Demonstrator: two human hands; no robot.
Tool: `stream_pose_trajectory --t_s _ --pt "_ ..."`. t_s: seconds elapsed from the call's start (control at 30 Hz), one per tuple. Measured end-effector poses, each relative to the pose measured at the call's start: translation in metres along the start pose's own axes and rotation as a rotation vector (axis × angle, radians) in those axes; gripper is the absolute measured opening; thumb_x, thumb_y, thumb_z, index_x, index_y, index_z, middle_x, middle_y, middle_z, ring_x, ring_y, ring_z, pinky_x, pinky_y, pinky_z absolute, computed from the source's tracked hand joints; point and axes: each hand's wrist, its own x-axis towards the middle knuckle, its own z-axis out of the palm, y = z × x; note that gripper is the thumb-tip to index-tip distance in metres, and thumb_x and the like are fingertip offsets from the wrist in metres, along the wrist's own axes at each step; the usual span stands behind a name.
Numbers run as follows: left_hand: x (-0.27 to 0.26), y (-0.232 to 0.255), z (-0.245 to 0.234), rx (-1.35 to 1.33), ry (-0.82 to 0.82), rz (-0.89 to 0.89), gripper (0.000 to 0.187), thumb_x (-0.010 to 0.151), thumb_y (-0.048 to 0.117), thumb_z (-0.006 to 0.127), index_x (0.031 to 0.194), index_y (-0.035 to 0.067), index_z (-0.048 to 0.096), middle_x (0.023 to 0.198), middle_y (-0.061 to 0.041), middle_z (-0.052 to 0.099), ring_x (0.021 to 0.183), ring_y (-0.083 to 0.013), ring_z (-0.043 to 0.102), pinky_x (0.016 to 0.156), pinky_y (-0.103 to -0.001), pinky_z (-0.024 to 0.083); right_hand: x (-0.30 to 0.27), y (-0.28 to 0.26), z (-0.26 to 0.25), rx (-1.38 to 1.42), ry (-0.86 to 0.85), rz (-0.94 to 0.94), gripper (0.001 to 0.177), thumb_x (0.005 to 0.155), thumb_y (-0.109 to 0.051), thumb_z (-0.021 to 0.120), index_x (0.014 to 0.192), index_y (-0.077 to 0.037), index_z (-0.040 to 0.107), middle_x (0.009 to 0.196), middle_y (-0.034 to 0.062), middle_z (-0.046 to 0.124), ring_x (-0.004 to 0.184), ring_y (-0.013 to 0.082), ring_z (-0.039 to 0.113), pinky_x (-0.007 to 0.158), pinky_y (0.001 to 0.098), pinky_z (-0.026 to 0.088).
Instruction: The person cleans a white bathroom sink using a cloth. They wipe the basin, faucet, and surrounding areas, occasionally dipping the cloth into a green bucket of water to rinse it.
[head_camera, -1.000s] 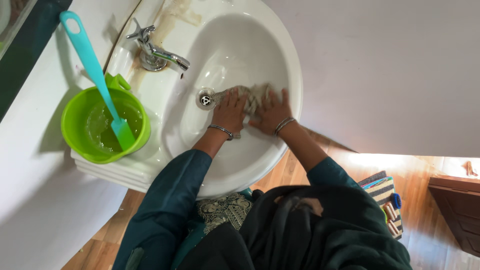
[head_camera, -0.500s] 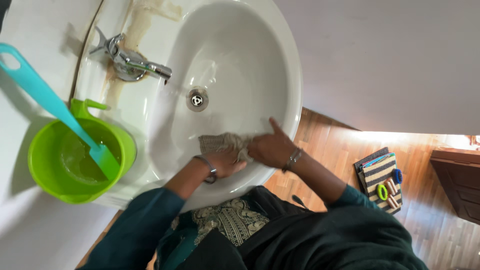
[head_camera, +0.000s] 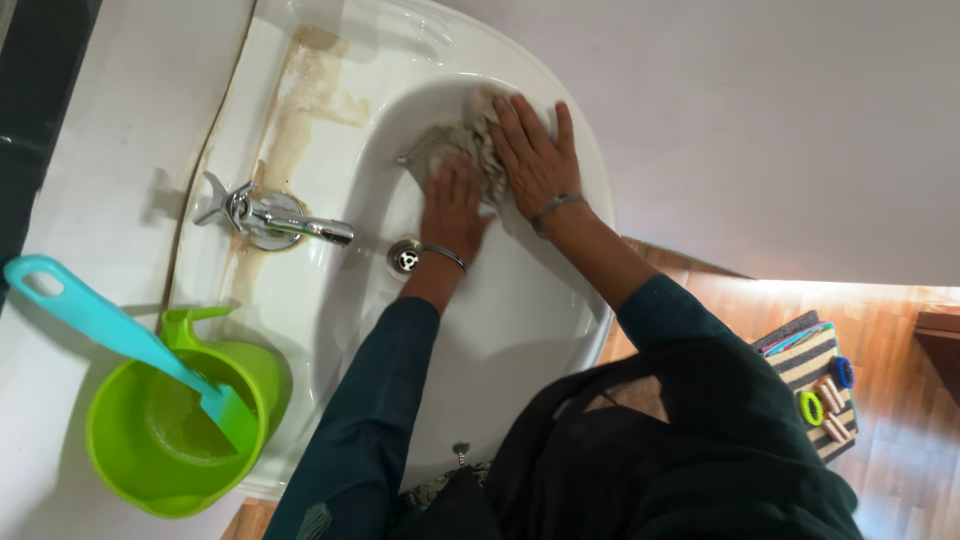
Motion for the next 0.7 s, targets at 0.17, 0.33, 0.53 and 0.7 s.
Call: stream_pose_trajectory --t_s 0.17,0.33,0.53,0.7 --pt "0.01 -0.046 -0.015 0.467 0.027 -0.156 0.086 0.097 0.067 0.042 0.164 0.015 0.027 0.172 -0.006 0.011 0.157 -0.0279 0.003 0.127 -0.043 0.002 0.066 -0.036 0.03 0.26 0.258 0.053 0.061 0.1 -0.022 0.063 0.159 -0.016 0.047 0.174 0.0104 0.017 0.161 0.0339 0.005 0.126 0.0661 0.002" --pt "-0.041 -0.046 -0.049 0.642 -0.26 -0.197 0.079 0.1 0.055 0.041 0.163 0.01 0.022 0.172 -0.007 0.007 0.156 -0.0303 0.0 0.119 -0.049 0.006 0.087 -0.106 0.023 0.565 0.298 0.016 0.071 0.093 -0.017 0.065 0.155 0.001 0.036 0.166 0.0285 0.018 0.153 0.0521 0.005 0.123 0.0696 0.005" --pt "-0.129 -0.03 -0.079 0.4 -0.48 -0.287 0.077 0.1 0.05 0.048 0.16 0.006 0.029 0.17 -0.014 0.013 0.156 -0.0338 0.004 0.119 -0.053 0.008 0.041 -0.175 0.027 1.014 0.186 -0.21 0.085 0.085 -0.006 0.067 0.151 0.02 0.019 0.156 0.0469 0.016 0.151 0.0619 0.005 0.128 0.0619 0.013" --pt "-0.205 -0.012 -0.124 0.115 -0.715 -0.318 0.064 0.096 0.06 0.051 0.134 0.01 0.065 0.154 -0.02 0.044 0.148 -0.035 0.03 0.113 -0.055 0.024 -0.033 -0.234 -0.006 1.216 -0.083 -0.372 0.094 0.077 -0.003 0.07 0.148 0.02 0.014 0.153 0.0528 0.01 0.15 0.0603 0.008 0.126 0.0516 0.017"
